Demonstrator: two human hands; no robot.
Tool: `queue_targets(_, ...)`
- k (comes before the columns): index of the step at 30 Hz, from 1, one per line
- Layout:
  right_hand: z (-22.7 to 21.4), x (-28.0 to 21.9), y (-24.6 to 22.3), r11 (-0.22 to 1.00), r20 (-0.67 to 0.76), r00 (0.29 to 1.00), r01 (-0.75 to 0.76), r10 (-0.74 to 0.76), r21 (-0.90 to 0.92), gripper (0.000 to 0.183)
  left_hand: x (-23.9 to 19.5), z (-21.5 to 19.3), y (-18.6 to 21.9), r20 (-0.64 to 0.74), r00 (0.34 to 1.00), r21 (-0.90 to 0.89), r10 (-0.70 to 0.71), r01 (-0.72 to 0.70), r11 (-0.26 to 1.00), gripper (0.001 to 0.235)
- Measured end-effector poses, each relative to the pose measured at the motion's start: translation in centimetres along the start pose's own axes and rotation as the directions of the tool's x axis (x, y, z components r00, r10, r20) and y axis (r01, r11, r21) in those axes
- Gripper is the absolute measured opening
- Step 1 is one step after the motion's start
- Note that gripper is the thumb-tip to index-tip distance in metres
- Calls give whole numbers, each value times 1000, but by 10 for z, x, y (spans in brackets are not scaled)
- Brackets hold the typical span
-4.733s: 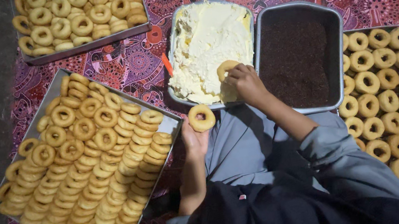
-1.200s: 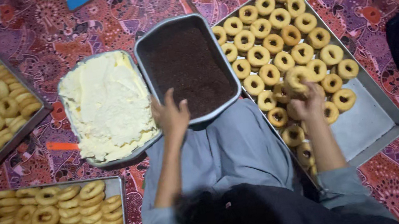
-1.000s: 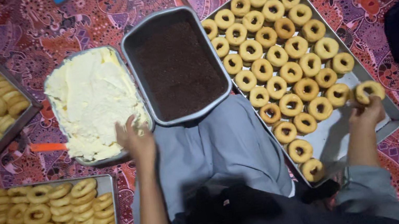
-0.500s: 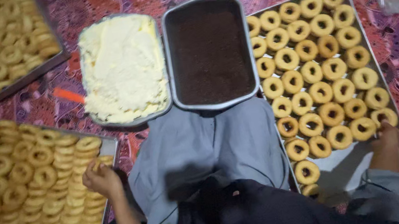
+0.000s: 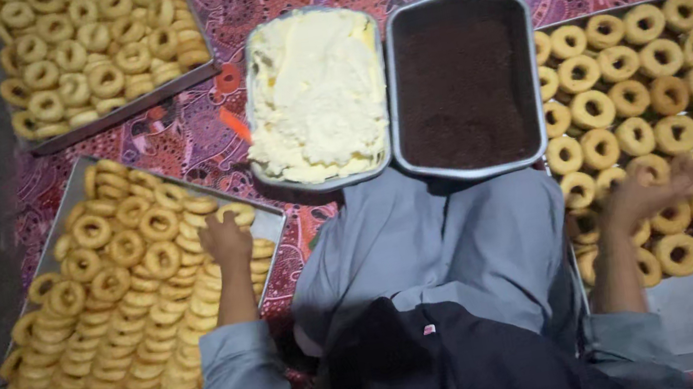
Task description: The person picks a plain donut from a tray, uses a small orange tool to scoop a white creamy filling from a container, and inserts it into the donut. The filled donut is then placed into a tray of dark crumbs and set aside on a separate tray.
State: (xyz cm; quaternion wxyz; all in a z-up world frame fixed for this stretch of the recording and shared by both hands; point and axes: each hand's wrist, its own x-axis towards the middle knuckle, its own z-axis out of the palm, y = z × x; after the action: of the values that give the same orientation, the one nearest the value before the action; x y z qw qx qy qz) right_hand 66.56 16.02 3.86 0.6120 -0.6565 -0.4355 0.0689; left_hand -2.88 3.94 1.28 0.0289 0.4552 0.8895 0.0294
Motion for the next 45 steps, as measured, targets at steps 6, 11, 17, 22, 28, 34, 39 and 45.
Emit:
queue_targets(6, 131, -165, -105, 829, 659, 752, -375, 11, 415, 26, -21, -22, 15, 313, 911, -719, -267, 411, 560, 45)
queue_targets(11, 173, -264, -178, 870, 919, 133, -298, -370, 393, 48, -123, -35, 70, 427, 774, -548, 467, 632, -547, 55)
queue_targets(17, 186, -243, -218, 898, 933, 359, -414, 12, 148, 38, -135, -3, 113, 491, 772, -411, 404, 614, -674, 66)
queue_targets(22, 164, -240, -238, 799, 782, 163, 117, -602, 590, 28, -111, 40, 138, 377, 891, -616, 254, 446, -649, 71)
queue_targets(28, 278, -160, -234, 687, 791, 121, 584, -600, 432, 17, -75, 38, 139, 389, 903, -568, 182, 391, -724, 70)
queue_targets(34, 255, -183, -242, 840, 840, 137, 237, -526, 488, 31, -52, 33, 149, 467, 841, -408, 272, 478, -778, 62)
queue_targets(39, 261, -172, -240, 799, 808, 129, 298, -575, 522, 26, -55, 37, 155, 340, 882, -415, 327, 453, -789, 61)
queue_targets(45, 267, -156, -245, 837, 834, 197, 322, -516, 442, 22, -64, 23, 163, 277, 891, -386, 360, 447, -807, 58)
